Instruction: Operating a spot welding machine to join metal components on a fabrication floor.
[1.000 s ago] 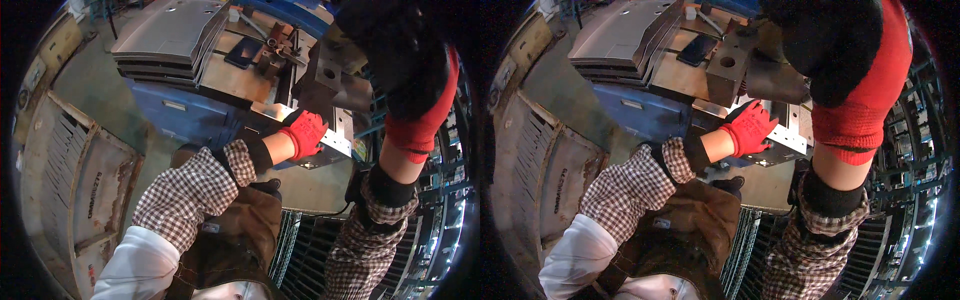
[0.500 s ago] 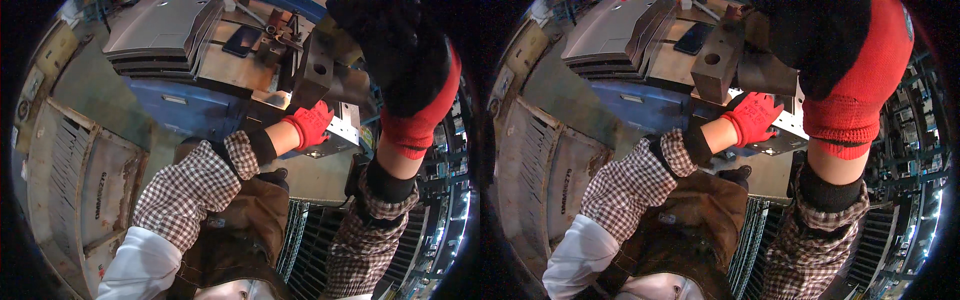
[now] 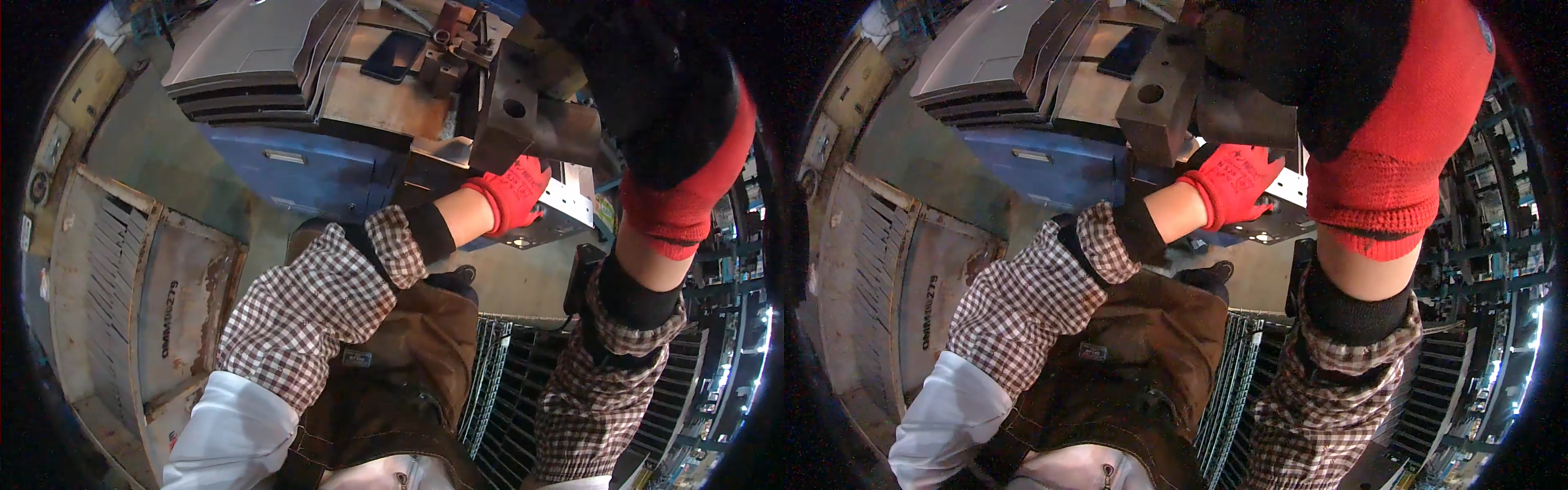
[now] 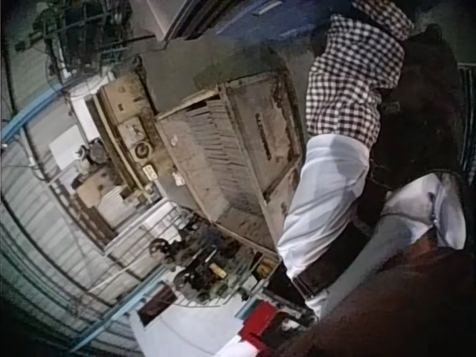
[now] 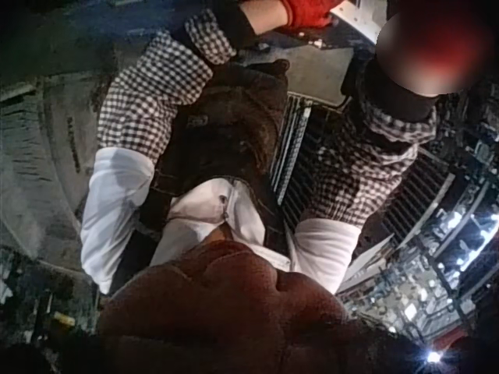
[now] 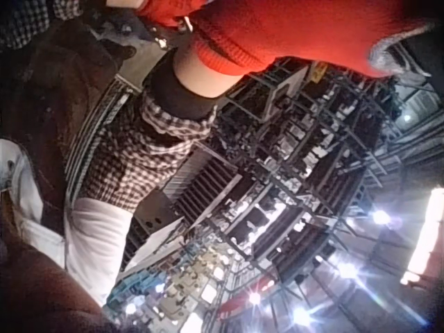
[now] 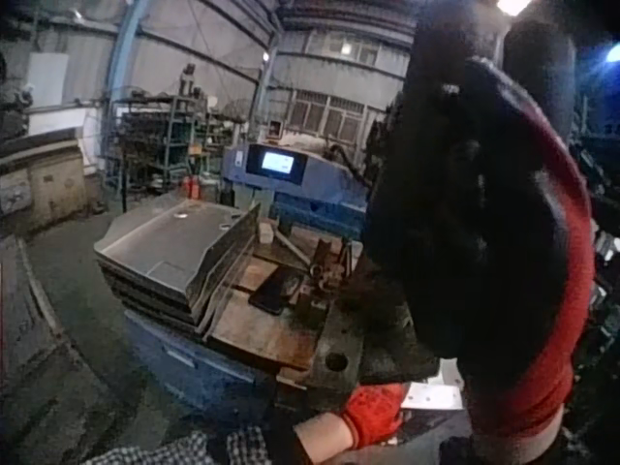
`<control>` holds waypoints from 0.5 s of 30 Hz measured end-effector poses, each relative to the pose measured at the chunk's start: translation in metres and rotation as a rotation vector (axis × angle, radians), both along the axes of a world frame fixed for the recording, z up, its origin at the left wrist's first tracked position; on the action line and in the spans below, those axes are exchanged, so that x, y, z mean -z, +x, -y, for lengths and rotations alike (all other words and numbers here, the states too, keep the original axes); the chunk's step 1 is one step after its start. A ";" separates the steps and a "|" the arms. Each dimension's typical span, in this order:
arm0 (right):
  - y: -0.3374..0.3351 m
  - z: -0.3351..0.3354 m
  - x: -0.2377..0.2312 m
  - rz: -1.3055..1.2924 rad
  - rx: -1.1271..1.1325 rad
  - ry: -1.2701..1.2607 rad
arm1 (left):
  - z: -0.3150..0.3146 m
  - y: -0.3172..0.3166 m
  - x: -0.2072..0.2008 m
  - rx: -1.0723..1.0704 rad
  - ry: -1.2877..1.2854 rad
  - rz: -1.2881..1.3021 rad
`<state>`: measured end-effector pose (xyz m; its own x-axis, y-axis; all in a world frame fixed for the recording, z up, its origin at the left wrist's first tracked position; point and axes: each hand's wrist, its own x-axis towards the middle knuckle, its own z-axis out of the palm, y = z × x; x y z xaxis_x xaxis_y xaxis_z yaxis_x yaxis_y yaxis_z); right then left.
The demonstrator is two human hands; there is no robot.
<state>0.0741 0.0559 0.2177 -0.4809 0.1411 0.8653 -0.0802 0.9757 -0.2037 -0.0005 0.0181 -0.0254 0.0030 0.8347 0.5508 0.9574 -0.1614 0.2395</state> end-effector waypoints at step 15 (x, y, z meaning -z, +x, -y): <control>0.000 0.001 0.002 -0.035 0.002 0.010 | 0.006 -0.002 -0.014 -0.018 -0.066 -0.081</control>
<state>0.0740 0.0550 0.2159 -0.4501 0.1328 0.8831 -0.0854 0.9780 -0.1906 -0.0027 0.0120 -0.0117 0.0296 0.8693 0.4933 0.9766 -0.1303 0.1710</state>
